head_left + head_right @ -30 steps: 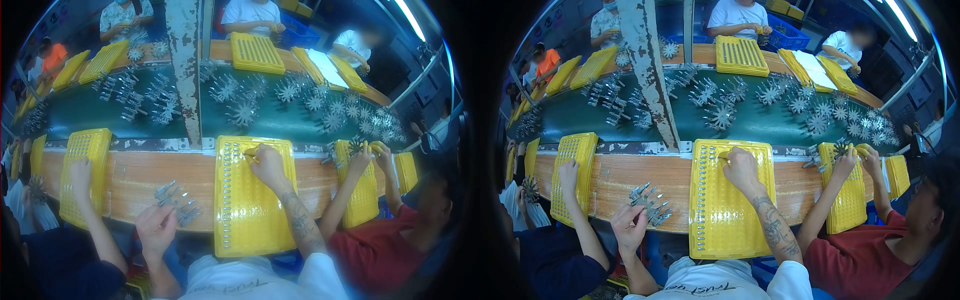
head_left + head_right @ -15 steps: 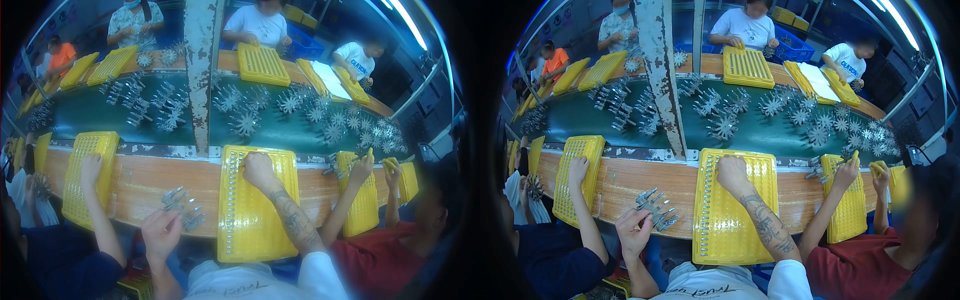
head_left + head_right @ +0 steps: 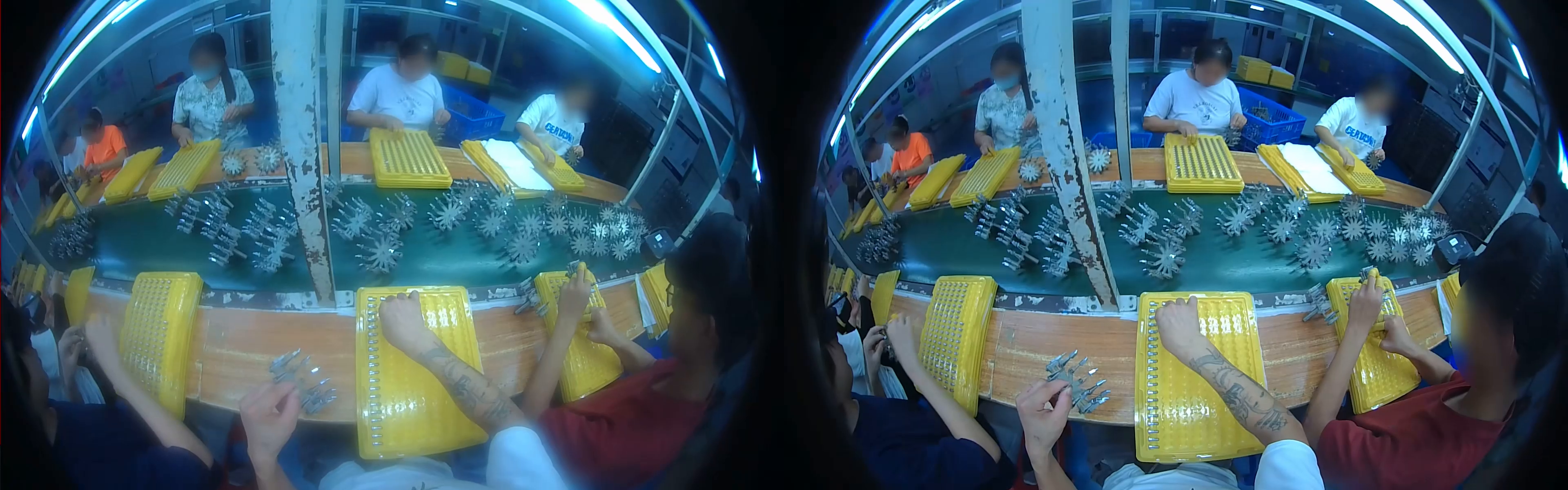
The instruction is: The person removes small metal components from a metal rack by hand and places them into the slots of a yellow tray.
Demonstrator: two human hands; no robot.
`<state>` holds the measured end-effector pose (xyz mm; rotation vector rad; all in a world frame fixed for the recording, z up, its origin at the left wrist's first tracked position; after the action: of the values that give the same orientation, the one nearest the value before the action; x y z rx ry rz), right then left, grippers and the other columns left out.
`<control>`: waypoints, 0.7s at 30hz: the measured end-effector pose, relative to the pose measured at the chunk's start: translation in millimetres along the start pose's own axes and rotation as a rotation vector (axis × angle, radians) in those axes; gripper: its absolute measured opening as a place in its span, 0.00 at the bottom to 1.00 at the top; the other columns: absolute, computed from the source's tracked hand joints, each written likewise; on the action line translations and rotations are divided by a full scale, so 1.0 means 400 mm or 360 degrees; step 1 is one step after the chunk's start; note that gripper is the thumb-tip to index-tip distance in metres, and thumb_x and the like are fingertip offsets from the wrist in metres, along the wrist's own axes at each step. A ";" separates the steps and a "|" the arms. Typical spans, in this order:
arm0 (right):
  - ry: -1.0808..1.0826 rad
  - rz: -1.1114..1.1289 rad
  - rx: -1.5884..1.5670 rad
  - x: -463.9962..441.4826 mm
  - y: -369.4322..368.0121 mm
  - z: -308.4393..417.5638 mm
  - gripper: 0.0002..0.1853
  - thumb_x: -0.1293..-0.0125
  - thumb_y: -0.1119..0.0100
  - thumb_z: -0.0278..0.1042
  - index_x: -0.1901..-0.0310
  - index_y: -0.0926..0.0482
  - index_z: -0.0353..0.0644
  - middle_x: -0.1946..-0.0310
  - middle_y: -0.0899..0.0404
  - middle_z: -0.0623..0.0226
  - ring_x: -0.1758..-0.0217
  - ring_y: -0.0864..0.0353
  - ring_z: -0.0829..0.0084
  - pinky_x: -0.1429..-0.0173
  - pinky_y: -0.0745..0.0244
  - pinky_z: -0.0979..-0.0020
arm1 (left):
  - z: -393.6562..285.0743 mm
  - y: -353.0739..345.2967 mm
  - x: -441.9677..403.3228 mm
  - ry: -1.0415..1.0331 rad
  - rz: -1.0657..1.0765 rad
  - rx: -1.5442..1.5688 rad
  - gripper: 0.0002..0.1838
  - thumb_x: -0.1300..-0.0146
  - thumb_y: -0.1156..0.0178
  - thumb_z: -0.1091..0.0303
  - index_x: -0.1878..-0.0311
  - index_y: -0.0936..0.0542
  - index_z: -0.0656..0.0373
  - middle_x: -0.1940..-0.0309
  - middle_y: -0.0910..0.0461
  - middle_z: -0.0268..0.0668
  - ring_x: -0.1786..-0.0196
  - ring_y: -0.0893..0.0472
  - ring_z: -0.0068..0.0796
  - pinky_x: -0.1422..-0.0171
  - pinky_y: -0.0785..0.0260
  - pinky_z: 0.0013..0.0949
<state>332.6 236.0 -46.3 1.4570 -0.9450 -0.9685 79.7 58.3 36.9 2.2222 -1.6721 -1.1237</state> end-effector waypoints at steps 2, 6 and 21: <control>0.0005 -0.0043 -0.0038 0.012 0.009 -0.001 0.06 0.42 0.36 0.28 0.64 0.12 0.46 0.61 0.14 0.62 0.51 0.15 0.61 0.43 0.31 0.51 | -0.003 0.000 0.003 -0.0033 -0.0005 -0.0002 0.06 0.45 0.31 0.80 0.63 0.12 0.65 0.77 0.19 0.39 0.74 0.19 0.28 0.67 0.30 0.30; 0.0011 0.0032 -0.0111 0.067 0.067 0.018 0.08 0.44 0.35 0.27 0.63 0.11 0.44 0.62 0.14 0.60 0.52 0.15 0.59 0.43 0.29 0.52 | -0.012 0.000 -0.001 -0.0044 0.0005 0.0004 0.07 0.45 0.32 0.80 0.62 0.13 0.66 0.76 0.18 0.39 0.75 0.19 0.27 0.67 0.30 0.30; 0.1033 -0.0460 -0.0963 0.262 0.266 0.258 0.12 0.43 0.36 0.29 0.57 0.14 0.38 0.57 0.20 0.64 0.48 0.20 0.62 0.44 0.26 0.62 | 0.022 -0.065 0.005 0.0280 0.0173 0.0116 0.09 0.42 0.32 0.77 0.58 0.12 0.65 0.73 0.17 0.43 0.71 0.18 0.34 0.64 0.28 0.33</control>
<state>268.0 93.1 45.0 1.2592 0.0425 -0.8019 94.5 68.8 16.2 2.1705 -1.7609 -0.8292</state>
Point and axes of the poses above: each hand's wrist, its own x-axis away from the middle knuckle, its own y-axis out of the back of the hand, z = x × y, the point moved 6 cm from there along -x, towards the middle knuckle
